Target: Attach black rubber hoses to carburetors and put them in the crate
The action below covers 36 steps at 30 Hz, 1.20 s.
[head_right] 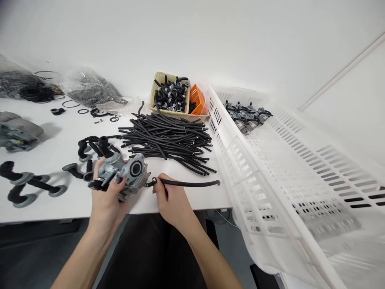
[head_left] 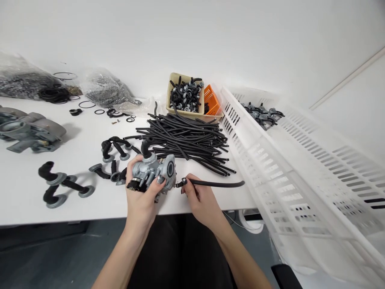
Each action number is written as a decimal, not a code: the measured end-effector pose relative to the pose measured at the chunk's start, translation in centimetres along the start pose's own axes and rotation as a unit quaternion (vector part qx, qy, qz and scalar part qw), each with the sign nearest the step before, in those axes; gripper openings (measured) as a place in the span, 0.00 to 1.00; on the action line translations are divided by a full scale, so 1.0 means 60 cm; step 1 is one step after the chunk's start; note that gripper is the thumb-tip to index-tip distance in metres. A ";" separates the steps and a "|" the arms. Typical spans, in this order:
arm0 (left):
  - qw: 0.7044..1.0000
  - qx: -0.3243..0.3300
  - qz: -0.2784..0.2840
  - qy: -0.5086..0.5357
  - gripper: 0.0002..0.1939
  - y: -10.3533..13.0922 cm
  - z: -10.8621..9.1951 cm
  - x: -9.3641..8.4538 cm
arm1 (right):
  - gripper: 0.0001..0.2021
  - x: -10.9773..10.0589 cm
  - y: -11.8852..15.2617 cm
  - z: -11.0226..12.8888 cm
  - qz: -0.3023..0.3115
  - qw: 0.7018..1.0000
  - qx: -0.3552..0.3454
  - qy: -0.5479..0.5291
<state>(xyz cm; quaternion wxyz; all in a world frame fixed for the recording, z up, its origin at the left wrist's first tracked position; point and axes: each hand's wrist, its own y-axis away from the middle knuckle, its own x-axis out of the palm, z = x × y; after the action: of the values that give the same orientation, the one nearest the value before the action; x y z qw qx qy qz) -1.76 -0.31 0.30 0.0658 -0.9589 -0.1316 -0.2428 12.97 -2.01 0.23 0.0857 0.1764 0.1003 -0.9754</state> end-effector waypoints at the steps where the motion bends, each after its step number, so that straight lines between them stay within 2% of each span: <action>1: 1.000 -0.001 -0.002 0.006 0.30 0.001 0.000 0.000 | 0.14 0.000 0.000 0.000 0.010 1.000 -0.003 -0.003; 4: 1.000 0.004 -0.017 0.012 0.29 0.001 0.002 -0.001 | 0.14 -0.002 0.001 0.002 0.047 0.999 -0.014 -0.019; 8: 1.000 -0.011 -0.010 0.017 0.29 -0.002 0.004 -0.005 | 0.14 -0.003 0.000 0.004 0.027 0.999 0.002 -0.021; 12: 0.998 -0.035 0.006 0.051 0.31 -0.003 0.002 -0.004 | 0.15 -0.005 0.001 -0.001 0.041 0.998 0.003 -0.038; 14: 0.997 -0.049 0.019 0.062 0.32 -0.005 0.001 -0.004 | 0.16 -0.005 0.002 -0.006 0.045 0.996 0.007 -0.080; 16: 0.994 -0.074 0.034 0.071 0.34 -0.007 -0.001 -0.005 | 0.16 -0.004 0.002 -0.011 0.014 0.990 0.016 -0.138; 19: 0.989 -0.119 0.052 0.072 0.40 -0.010 -0.003 -0.008 | 0.11 -0.001 0.001 -0.014 -0.096 0.976 0.026 -0.196; 21: 0.985 -0.149 0.062 0.063 0.43 -0.011 -0.007 -0.007 | 0.10 0.001 0.000 -0.015 -0.141 0.966 0.030 -0.215; 29: 0.969 -0.214 0.122 0.025 0.46 -0.004 -0.023 0.008 | 0.15 0.002 -0.001 -0.017 -0.164 0.953 0.025 -0.254; 36: 0.945 -0.258 0.199 0.030 0.48 -0.003 -0.022 -0.002 | 0.15 0.000 -0.005 -0.017 -0.188 0.944 0.032 -0.268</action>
<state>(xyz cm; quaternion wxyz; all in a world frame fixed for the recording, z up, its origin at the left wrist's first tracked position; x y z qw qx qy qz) -2.51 -0.44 1.37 -0.1328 -0.9419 0.1305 -0.2795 13.23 -1.48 -0.64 -0.0810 -0.1111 0.0734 -0.9878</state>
